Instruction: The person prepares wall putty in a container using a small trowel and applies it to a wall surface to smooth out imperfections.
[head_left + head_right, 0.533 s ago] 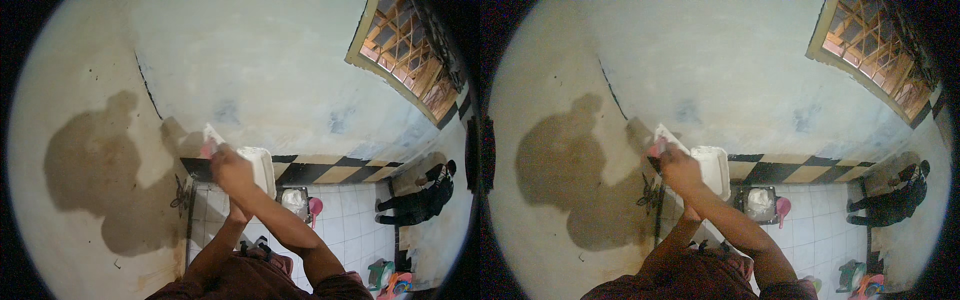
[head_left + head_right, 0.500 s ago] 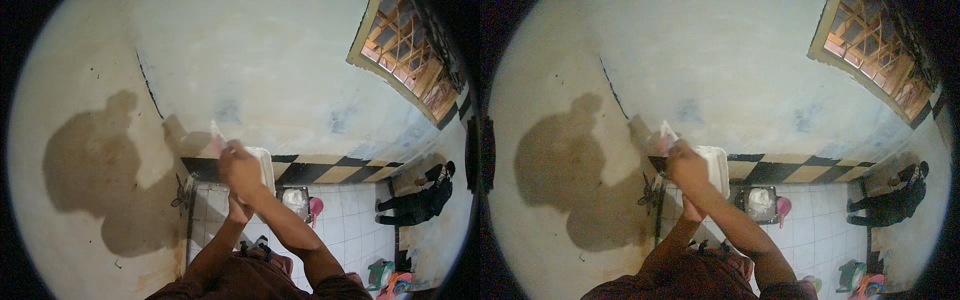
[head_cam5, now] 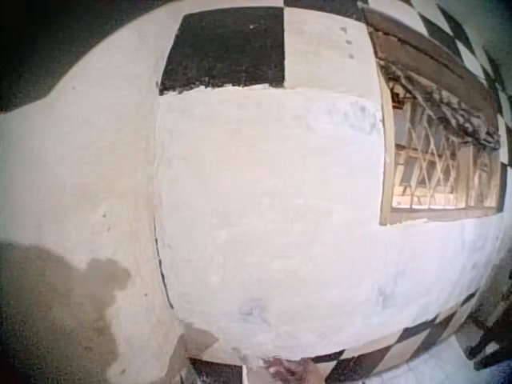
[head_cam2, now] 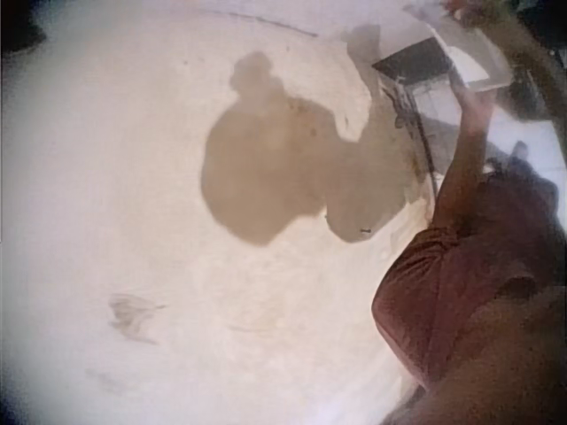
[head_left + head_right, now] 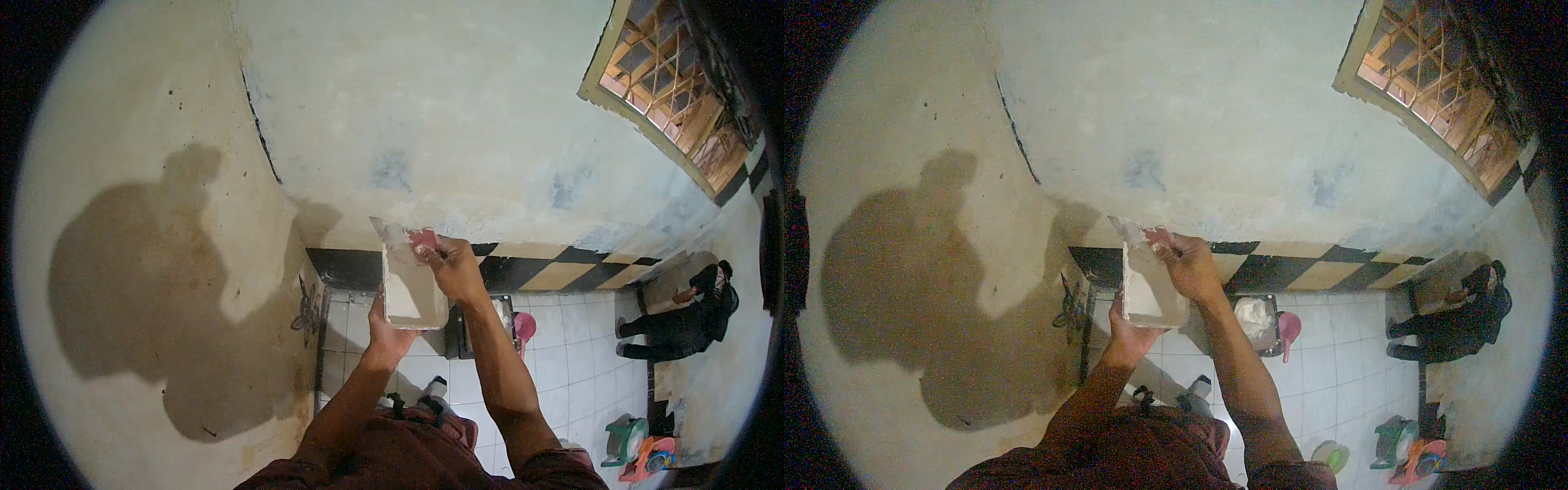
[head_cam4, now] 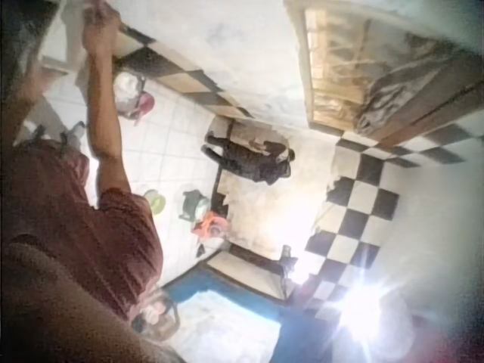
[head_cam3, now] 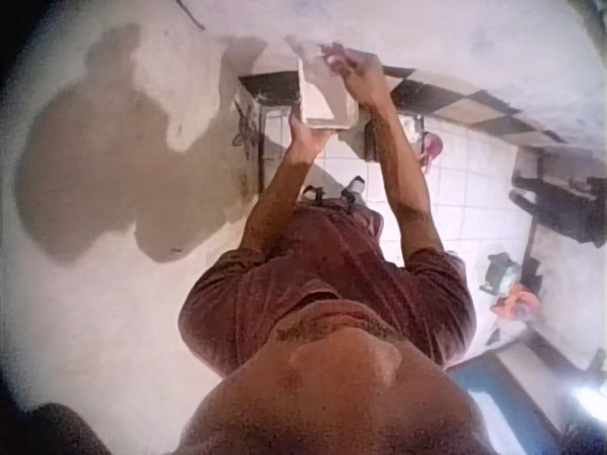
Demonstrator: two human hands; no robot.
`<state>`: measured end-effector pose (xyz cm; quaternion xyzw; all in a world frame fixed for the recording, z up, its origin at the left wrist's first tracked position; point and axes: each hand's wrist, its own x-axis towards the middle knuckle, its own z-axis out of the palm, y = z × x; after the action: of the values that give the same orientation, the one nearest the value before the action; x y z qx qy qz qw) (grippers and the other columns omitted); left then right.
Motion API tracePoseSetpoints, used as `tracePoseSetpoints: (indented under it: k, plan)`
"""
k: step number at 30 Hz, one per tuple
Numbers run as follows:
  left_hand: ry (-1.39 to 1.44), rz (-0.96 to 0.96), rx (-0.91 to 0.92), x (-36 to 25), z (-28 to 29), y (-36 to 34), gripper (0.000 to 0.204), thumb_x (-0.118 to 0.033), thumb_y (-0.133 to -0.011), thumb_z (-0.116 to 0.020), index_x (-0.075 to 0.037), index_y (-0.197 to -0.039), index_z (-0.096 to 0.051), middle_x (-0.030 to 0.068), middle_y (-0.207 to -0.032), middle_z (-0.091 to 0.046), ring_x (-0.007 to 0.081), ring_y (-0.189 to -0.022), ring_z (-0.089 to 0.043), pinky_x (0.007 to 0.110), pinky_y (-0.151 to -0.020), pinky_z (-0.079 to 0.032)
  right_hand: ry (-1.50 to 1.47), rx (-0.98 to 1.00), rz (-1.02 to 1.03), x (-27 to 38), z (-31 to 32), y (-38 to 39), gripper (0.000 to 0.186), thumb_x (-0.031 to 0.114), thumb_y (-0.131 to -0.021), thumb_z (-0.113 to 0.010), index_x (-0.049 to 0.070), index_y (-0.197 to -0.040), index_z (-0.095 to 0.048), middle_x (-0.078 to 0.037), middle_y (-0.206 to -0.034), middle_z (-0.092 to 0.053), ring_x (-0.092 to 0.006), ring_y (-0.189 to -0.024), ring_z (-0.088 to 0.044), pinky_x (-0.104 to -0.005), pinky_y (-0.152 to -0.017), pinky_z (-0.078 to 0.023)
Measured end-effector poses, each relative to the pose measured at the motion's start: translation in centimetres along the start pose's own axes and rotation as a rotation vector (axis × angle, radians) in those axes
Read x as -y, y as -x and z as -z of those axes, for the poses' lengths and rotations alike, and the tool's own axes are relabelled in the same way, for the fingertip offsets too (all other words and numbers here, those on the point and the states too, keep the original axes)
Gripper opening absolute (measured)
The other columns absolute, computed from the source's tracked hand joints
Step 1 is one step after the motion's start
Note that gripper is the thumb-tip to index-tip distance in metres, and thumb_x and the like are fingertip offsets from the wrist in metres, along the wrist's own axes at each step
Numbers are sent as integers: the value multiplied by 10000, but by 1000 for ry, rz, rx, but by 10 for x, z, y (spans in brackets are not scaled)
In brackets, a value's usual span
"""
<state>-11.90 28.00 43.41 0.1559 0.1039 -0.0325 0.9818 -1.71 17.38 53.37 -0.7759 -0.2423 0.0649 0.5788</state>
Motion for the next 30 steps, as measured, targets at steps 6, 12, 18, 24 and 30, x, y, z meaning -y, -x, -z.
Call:
tracePoseSetpoints:
  k: [6,12,18,24,30]
  plan:
    - [40,-6,19,-12,-7,13,555,-524,-939,-382,-166,-1354,-462,48,-1297,-556,263,-1170,-551,482,-920,-464,52,36,-25,9,-8,13,245,168,-911,-599,76,-1125,-674,-95,-846,-700,-113,-775,-597,-304,-753,-487]
    - [33,4,-23,-23,-2,18,571,-534,-917,-387,-172,-1350,-471,58,-1287,-562,280,-1149,-558,509,-916,-450,-15,76,-24,14,-19,24,171,73,-908,-595,-26,-1014,-687,-13,-816,-663,-82,-772,-548,-255,-726,-463]
    - [75,-13,-44,-28,4,13,594,-568,-906,-385,-188,-1353,-474,82,-1329,-529,320,-1205,-509,572,-969,-391,-44,116,-61,11,-21,35,196,181,-904,-618,36,-1018,-686,-63,-824,-701,-107,-770,-603,-298,-741,-481]
    - [87,-20,8,-33,-5,17,627,-587,-906,-392,-188,-1386,-440,87,-1374,-494,316,-1235,-484,578,-994,-366,-122,-16,-151,23,-16,39,204,193,-896,-625,32,-1004,-689,-89,-819,-708,-148,-734,-632,-327,-704,-497]
    - [36,10,27,-23,-3,14,642,-623,-905,-376,-193,-1375,-453,84,-1336,-522,310,-1203,-512,550,-944,-431,54,-136,-113,8,-22,31,182,128,-885,-615,-37,-913,-684,-46,-747,-666,-81,-649,-556,-276,-590,-464]
